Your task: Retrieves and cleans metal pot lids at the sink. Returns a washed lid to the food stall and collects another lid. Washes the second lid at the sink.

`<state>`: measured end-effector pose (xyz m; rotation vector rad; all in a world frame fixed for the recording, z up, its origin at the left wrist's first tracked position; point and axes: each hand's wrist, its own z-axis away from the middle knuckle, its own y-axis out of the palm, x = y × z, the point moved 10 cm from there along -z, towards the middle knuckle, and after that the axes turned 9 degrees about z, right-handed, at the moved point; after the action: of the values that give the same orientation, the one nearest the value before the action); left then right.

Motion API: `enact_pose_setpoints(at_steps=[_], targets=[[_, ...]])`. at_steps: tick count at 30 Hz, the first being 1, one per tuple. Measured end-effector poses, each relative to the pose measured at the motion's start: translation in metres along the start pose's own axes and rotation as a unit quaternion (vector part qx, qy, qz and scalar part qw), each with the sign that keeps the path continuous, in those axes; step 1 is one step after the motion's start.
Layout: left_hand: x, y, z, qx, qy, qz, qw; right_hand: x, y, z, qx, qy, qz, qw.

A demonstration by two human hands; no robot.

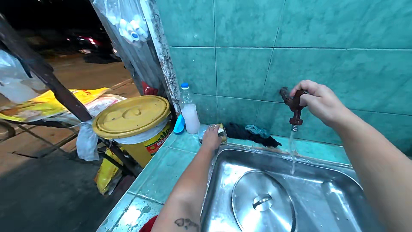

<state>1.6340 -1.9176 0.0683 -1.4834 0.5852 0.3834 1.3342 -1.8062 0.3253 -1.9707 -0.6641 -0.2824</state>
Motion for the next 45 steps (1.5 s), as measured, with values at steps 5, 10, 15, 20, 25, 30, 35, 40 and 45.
enact_pose_setpoints(at_steps=[5,10,15,20,25,30,35,40,45], targets=[[0.009,-0.020,-0.011,-0.033,-0.018,0.043,0.998,-0.003,0.001,0.004,-0.016,-0.019,-0.066,0.998],[0.000,-0.059,0.010,-0.152,-0.012,0.143,0.978,-0.031,0.024,0.052,-0.118,0.060,-0.264,0.955],[0.017,-0.080,0.028,-0.225,-0.028,0.264,0.937,-0.093,0.141,0.128,-0.026,0.291,-0.355,0.888],[0.008,-0.038,0.027,-0.055,0.095,0.149,0.983,-0.106,0.193,0.154,0.041,0.371,-0.365,0.853],[-0.001,-0.058,0.073,0.020,0.119,0.248,0.961,-0.090,0.198,0.153,0.125,0.336,-0.346,0.867],[0.027,-0.114,0.171,0.046,0.046,0.186,0.980,-0.106,0.189,0.158,0.128,0.335,-0.339,0.870],[0.082,-0.097,0.258,0.097,-0.065,0.109,0.987,-0.120,0.187,0.166,0.123,0.360,-0.345,0.858],[0.046,-0.066,0.225,0.047,-0.030,0.127,0.990,-0.111,0.196,0.165,0.158,0.360,-0.295,0.871],[0.000,-0.045,0.116,-0.069,0.027,0.131,0.989,-0.082,0.213,0.148,0.195,0.306,-0.232,0.903]])
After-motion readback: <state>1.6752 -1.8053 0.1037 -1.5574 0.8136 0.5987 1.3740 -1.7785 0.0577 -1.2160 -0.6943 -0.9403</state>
